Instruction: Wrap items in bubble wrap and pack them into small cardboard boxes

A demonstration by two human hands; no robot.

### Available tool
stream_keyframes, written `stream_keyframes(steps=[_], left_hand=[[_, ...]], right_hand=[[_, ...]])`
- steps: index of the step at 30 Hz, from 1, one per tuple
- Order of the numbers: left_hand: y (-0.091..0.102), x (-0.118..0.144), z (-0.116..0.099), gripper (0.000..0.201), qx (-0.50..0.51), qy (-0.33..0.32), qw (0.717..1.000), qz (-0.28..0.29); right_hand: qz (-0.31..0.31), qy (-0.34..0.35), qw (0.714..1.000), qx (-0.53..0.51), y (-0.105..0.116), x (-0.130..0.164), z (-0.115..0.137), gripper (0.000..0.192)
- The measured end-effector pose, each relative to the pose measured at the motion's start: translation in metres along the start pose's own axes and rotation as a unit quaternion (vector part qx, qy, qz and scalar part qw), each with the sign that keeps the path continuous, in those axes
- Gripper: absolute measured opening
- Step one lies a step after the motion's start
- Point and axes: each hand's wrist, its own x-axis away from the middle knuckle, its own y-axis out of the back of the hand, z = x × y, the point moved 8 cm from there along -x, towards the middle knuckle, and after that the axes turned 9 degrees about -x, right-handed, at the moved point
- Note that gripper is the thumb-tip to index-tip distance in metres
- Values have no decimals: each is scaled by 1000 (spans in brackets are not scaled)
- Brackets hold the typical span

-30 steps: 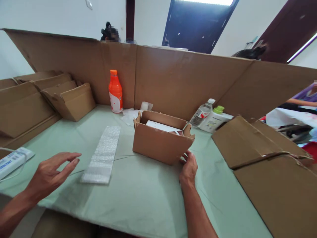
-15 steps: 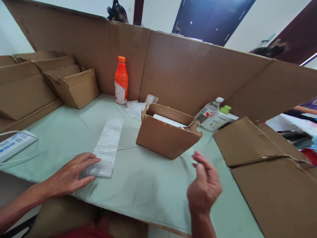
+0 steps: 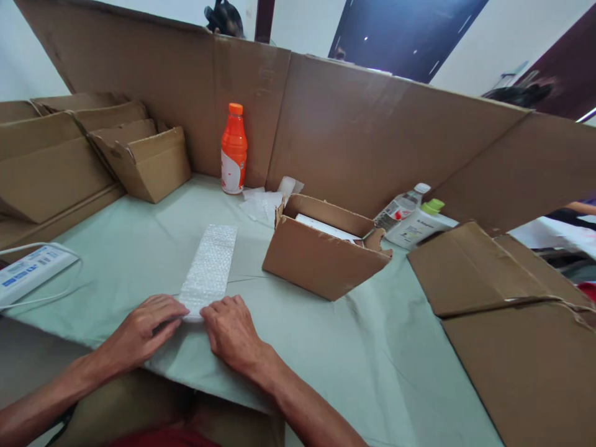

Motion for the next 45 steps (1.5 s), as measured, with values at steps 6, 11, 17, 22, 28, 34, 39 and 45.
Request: stream_keyframes(steps=[6, 11, 17, 22, 28, 34, 39, 45], left_hand=[[-9, -8, 18, 26, 51, 80, 995, 9], [-8, -12, 18, 25, -27, 47, 997, -50], [11, 1, 2, 33, 35, -8, 999, -29], [5, 7, 8, 34, 107, 66, 992, 13], [-3, -7, 6, 25, 20, 43, 997, -56], [9, 7, -13, 36, 54, -16, 998, -13], [3, 9, -1, 33, 73, 57, 996, -5], [-7, -9, 7, 27, 10, 59, 997, -53]], right_hand=[[-144, -43, 986, -67, 25, 31, -13, 35], [-85, 11, 996, 17, 14, 27, 6, 39], [-67, -12, 997, -33, 4, 16, -6, 24], [-77, -54, 989, -117, 12, 43, -6, 27], [-73, -12, 997, 29, 8, 44, 9, 37], [-63, -40, 995, -62, 5, 40, 1, 28], [-123, -48, 989, -72, 21, 57, 4, 32], [-62, -12, 997, 52, 9, 46, 17, 41]])
